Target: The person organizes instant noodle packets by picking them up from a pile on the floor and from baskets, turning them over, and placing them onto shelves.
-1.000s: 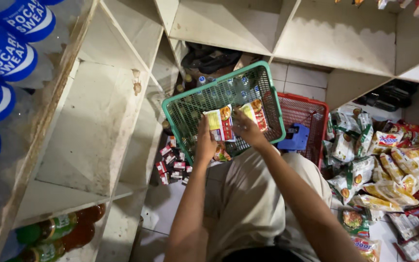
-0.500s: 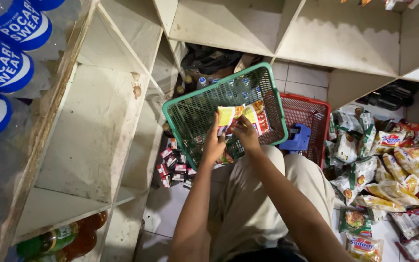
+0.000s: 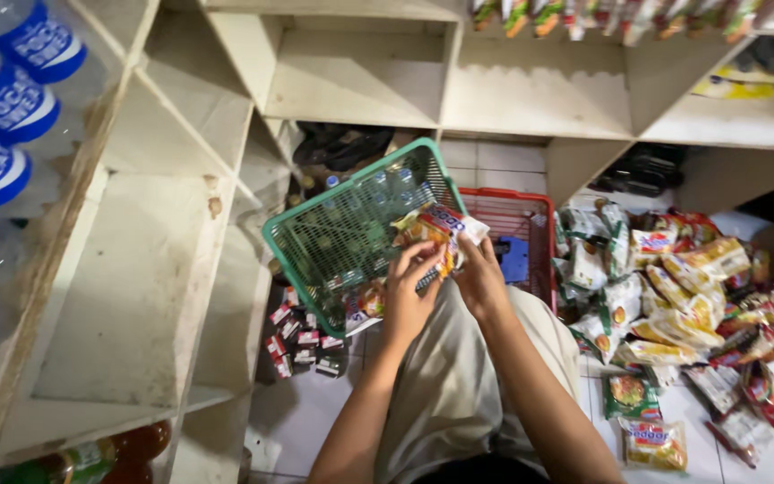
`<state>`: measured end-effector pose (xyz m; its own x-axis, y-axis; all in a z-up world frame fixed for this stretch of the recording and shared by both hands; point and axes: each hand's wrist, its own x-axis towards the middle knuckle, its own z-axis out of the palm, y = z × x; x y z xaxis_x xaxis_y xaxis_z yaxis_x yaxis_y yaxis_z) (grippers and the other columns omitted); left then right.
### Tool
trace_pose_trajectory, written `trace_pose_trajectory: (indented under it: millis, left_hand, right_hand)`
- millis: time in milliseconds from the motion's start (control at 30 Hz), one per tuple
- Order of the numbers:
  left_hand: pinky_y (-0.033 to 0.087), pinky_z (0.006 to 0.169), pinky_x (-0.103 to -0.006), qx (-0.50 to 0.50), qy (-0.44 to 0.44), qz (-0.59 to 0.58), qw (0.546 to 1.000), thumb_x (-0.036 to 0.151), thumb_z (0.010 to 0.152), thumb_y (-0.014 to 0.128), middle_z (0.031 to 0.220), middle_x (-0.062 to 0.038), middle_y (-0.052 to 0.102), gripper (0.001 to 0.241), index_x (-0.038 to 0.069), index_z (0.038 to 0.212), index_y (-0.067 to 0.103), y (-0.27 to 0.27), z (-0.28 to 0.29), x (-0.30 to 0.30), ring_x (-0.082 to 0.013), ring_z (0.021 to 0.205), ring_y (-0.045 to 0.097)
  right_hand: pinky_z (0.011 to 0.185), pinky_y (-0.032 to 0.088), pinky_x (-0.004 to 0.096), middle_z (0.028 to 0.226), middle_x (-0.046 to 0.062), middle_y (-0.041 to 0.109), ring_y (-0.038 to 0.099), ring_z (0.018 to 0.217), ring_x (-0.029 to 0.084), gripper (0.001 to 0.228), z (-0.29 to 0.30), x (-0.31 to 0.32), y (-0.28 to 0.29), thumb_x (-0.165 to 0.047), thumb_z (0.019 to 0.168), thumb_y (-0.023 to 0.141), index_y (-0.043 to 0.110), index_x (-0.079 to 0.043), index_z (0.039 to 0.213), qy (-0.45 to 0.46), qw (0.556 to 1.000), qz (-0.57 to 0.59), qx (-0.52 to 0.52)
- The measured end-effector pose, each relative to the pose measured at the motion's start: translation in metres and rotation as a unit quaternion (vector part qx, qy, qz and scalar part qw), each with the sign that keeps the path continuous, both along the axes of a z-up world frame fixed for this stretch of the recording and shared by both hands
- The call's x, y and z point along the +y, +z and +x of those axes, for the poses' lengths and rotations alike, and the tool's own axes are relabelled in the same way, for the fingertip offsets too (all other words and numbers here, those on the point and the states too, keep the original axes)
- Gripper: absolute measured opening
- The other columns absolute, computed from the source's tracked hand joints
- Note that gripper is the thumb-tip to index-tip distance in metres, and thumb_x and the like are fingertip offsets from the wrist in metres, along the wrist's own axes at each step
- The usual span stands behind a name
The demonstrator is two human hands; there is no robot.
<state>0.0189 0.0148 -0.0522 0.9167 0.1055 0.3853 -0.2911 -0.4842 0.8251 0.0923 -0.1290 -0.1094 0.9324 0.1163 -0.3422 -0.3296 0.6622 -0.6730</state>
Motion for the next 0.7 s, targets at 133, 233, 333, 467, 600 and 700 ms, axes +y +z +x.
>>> trace_pose_trajectory:
  millis: [133,233,333,467,600,700]
  left_hand:
    - [0.047,0.11,-0.0412,-0.012,-0.072,-0.043,0.996,0.005,0.089,0.075,0.136,-0.009,0.066,0.045,0.011,0.133,0.069,0.023,-0.007,-0.017,-0.0307,0.126,0.062]
    - [0.046,0.113,-0.0395,-0.039,-0.086,-0.096,0.991,0.007,0.093,0.071,0.141,-0.013,0.064,0.043,0.008,0.136,0.065,0.026,-0.003,-0.028,-0.0299,0.134,0.06]
    - [0.057,0.096,-0.033,0.023,-0.015,-0.142,0.989,0.019,0.098,0.066,0.139,-0.014,0.064,0.038,0.008,0.134,0.064,0.023,0.008,-0.039,-0.0234,0.126,0.064]
    - [0.051,0.099,-0.0269,0.117,-0.1,-0.238,0.959,0.028,0.104,0.061,0.129,-0.012,0.07,0.043,0.0,0.136,0.06,0.004,0.024,-0.049,-0.0164,0.119,0.066]
    - [0.052,0.08,-0.0216,0.198,-0.129,-0.296,0.925,0.029,0.103,0.067,0.099,-0.006,0.074,0.039,-0.006,0.119,0.074,-0.01,0.029,-0.059,-0.0076,0.09,0.064]
    - [0.049,0.076,-0.0204,0.178,-0.145,-0.36,0.904,0.026,0.102,0.069,0.095,0.0,0.072,0.034,-0.006,0.111,0.073,-0.008,0.025,-0.064,-0.0041,0.086,0.063]
  right_hand:
    - [0.099,0.05,0.044,0.125,0.004,0.066,0.063,0.116,0.018,0.028,-0.017,-0.05,0.02,-0.013,0.105,0.059,0.055,-0.012,0.133,-0.02,0.999,0.014,-0.045]
    - [0.103,0.051,0.042,0.131,0.006,0.066,0.063,0.122,0.02,0.033,-0.031,-0.087,0.044,-0.014,0.104,0.055,0.054,-0.008,0.136,-0.025,0.998,0.007,-0.057]
    - [0.102,0.052,0.04,0.133,0.008,0.066,0.064,0.12,0.02,0.039,-0.045,-0.112,0.067,-0.019,0.104,0.053,0.053,-0.006,0.141,-0.016,0.999,-0.005,-0.042]
    - [0.099,0.054,0.04,0.133,0.009,0.066,0.065,0.118,0.02,0.044,-0.068,-0.132,0.077,-0.022,0.104,0.052,0.05,-0.006,0.145,0.002,0.999,0.002,-0.049]
    - [0.097,0.054,0.039,0.132,0.008,0.065,0.064,0.117,0.019,0.041,-0.078,-0.14,0.081,-0.02,0.105,0.053,0.051,-0.006,0.143,-0.039,0.998,-0.022,-0.044]
    - [0.097,0.054,0.036,0.131,0.008,0.066,0.065,0.116,0.018,0.038,-0.082,-0.146,0.09,-0.019,0.105,0.054,0.053,-0.005,0.14,-0.037,0.997,-0.031,-0.06]
